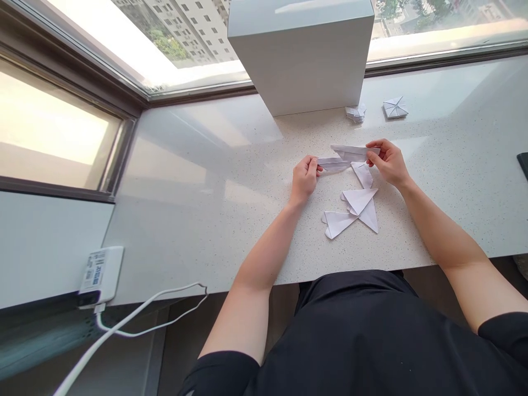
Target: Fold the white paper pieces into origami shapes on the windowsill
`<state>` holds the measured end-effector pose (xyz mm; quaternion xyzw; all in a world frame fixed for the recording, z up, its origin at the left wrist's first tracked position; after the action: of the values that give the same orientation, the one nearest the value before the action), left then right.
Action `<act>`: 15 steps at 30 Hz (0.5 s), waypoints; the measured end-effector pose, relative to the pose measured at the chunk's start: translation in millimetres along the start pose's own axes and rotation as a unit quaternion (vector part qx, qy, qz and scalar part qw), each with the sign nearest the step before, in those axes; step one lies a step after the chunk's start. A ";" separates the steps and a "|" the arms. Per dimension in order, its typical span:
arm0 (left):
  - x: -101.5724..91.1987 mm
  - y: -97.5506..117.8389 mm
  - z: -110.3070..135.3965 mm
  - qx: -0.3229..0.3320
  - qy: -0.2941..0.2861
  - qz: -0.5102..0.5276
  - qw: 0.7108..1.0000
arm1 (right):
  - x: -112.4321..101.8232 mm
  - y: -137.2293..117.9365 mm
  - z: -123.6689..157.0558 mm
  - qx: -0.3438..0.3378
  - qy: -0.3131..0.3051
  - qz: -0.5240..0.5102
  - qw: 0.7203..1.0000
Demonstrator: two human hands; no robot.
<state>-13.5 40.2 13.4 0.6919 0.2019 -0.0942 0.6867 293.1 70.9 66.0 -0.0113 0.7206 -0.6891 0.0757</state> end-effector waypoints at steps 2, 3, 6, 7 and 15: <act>-1.5 2.5 1.4 -0.011 0.004 0.009 1.000 | 4.4 4.8 -1.8 -0.020 -0.013 -0.027 0.999; -2.4 4.2 2.4 -0.018 0.008 0.014 1.000 | 4.4 6.2 -2.8 -0.036 -0.013 -0.041 0.998; -4.0 10.2 5.1 -0.033 0.014 0.027 0.999 | -0.8 9.6 -5.5 -0.079 0.001 -0.069 0.995; -4.1 11.9 5.8 -0.037 0.014 0.031 0.999 | -3.2 10.8 -6.2 -0.086 0.008 -0.071 0.994; -4.8 13.0 6.6 -0.048 0.017 0.035 0.998 | -22.3 7.8 -2.9 -0.153 0.085 -0.008 0.985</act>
<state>-11.4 33.3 27.0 0.6660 0.1937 -0.0489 0.7187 315.4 76.8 60.4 0.0300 0.8211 -0.5699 0.0058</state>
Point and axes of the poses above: each hand's wrist, its own z-axis away from the middle knuckle, its own x-axis out of the palm, y = z × x, the point moved 6 cm from there along -z, towards the middle knuckle, and after that the axes turned 14 degrees about -z, right-handed, at the moved point
